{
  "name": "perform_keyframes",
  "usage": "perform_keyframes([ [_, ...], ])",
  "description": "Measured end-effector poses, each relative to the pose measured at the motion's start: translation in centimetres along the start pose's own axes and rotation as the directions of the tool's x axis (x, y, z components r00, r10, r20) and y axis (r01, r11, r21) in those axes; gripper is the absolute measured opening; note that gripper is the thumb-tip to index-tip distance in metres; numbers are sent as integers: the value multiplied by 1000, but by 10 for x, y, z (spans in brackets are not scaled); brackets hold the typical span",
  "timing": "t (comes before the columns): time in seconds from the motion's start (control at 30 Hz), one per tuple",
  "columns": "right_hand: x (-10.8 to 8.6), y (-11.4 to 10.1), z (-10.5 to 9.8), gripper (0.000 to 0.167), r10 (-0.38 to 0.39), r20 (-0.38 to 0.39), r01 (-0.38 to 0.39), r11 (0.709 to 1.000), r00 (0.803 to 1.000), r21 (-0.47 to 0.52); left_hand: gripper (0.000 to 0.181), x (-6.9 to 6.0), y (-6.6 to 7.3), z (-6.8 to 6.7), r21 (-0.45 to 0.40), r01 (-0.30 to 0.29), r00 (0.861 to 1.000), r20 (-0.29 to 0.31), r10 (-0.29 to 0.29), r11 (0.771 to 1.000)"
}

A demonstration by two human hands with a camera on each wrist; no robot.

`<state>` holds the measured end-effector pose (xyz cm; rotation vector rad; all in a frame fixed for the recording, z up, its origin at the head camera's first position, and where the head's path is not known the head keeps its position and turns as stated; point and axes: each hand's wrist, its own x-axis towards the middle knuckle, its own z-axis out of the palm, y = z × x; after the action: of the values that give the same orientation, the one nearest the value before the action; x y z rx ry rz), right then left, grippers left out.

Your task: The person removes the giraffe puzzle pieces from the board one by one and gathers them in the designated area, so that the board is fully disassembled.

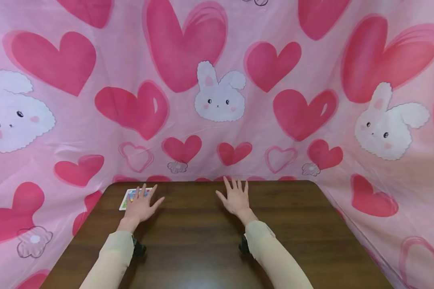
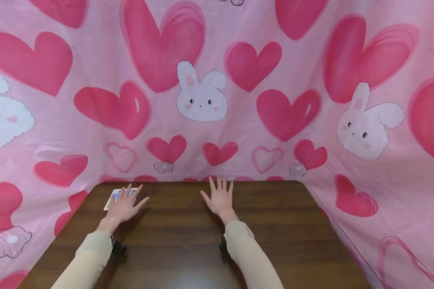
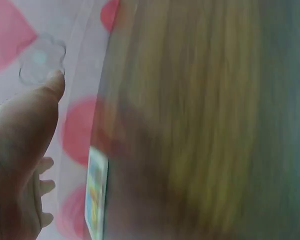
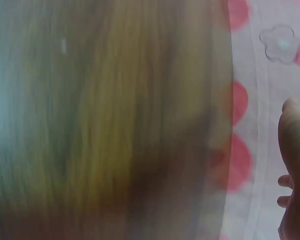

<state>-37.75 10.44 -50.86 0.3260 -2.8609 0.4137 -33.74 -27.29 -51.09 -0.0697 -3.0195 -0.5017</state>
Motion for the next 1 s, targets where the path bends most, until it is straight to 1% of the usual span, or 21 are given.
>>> perform_keyframes([
  [0.17,-3,-20,11,76,-39,11,39,999,999,38,87,-10,-34,-6,10,52,999,4,-52,999],
  [0.27,-6,-30,19,77,-58,33,56,996,998,76,89,-16,-52,-8,14,68,998,17,-68,998],
  [0.37,-6,-40,25,77,-72,60,65,992,996,106,88,-18,-66,-10,15,55,998,10,-55,998],
  [0.5,-6,-57,31,77,-90,92,81,991,992,105,86,-18,-83,-11,34,18,1000,-6,-18,999],
  [0.63,-5,-70,32,79,-110,113,99,990,988,99,87,-18,-95,-14,51,6,1000,10,-6,999],
  [0.67,-4,-73,33,79,-112,113,99,988,987,116,88,-17,-97,-15,54,3,1000,15,-4,999],
  [0.73,-2,-78,34,79,-114,117,101,988,986,116,88,-15,-99,-17,53,-4,1000,27,3,999],
  [0.87,0,-85,36,78,-113,138,98,989,984,114,88,-10,-101,-15,60,-25,999,44,22,998],
  [0.9,-1,-86,36,78,-114,149,101,990,982,94,87,-9,-101,-14,64,-28,998,50,25,998],
  [1.0,-2,-89,37,77,-114,178,101,992,977,78,86,-8,-101,-9,77,-28,998,60,23,997],
])
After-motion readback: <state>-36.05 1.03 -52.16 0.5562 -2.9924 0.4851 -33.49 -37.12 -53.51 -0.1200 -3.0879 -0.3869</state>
